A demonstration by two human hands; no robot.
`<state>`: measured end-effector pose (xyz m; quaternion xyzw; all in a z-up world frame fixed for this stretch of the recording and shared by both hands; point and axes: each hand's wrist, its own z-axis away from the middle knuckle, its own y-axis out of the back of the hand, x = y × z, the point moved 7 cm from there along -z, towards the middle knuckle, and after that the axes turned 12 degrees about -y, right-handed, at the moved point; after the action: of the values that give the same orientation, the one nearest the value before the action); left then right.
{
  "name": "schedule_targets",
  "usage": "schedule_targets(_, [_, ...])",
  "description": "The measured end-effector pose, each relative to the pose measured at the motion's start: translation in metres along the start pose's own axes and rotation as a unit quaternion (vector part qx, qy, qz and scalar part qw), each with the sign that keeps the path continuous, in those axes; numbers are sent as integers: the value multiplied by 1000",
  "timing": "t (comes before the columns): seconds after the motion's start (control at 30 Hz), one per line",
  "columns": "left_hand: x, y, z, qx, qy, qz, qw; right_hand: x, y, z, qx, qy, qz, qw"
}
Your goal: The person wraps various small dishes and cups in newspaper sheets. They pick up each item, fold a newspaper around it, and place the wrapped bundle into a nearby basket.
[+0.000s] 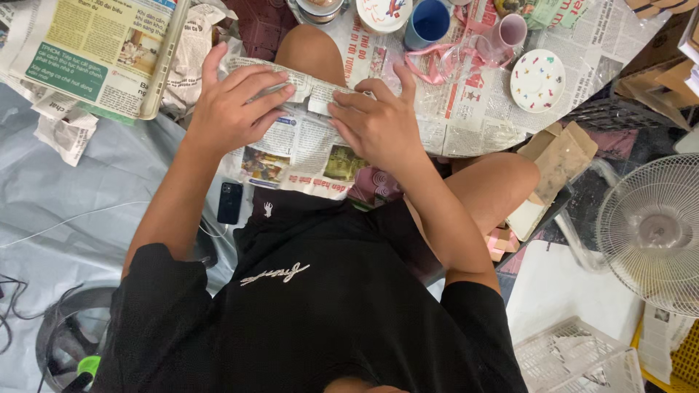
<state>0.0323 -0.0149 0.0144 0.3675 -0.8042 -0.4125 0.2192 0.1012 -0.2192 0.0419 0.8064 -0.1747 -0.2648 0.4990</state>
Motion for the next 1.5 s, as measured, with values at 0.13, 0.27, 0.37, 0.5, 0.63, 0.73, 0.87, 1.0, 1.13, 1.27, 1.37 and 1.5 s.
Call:
schedule_targets(0.13, [-2, 13, -4, -1, 2, 74, 997, 7, -4, -23, -53, -18, -79, 995])
schedule_targets(0.27, [-2, 15, -4, -13, 20, 52, 998, 7, -9, -34, -100, -50, -91, 990])
schedule_targets(0.37, [-5, 12, -10, -50, 38, 60, 996, 10, -11, -37, -89, -29, -80, 992])
schedule_targets(0.5, [-12, 19, -28, -83, 31, 81, 993, 23, -36, -46, -177, -16, -33, 984])
schedule_targets(0.63, [-21, 9, -36, -123, 46, 160, 978, 23, -57, -45, -271, -18, -53, 961])
schedule_targets(0.73, [-27, -18, -31, -196, 54, 153, 967, 15, -56, -44, -242, -6, -35, 970])
schedule_targets(0.87, [-29, -19, -29, -175, 35, 131, 975, 7, -43, -51, -163, 35, -16, 986])
schedule_targets(1.0, [-25, -9, -33, -127, 26, 73, 989, 0, -38, -54, -119, 35, 17, 992])
schedule_targets(1.13, [0, -15, -30, -150, 36, -5, 988, -8, -44, -42, -129, 17, 33, 991])
schedule_targets(1.27, [22, -18, -17, -132, 74, -30, 988, -14, -50, -29, -127, 5, 64, 990])
schedule_targets(1.37, [29, -37, -6, -164, 105, -81, 978, -22, -50, -20, -119, 18, 61, 991])
schedule_targets(1.5, [36, -41, 1, -174, 93, -118, 973, -27, -51, -11, -112, 26, 19, 993])
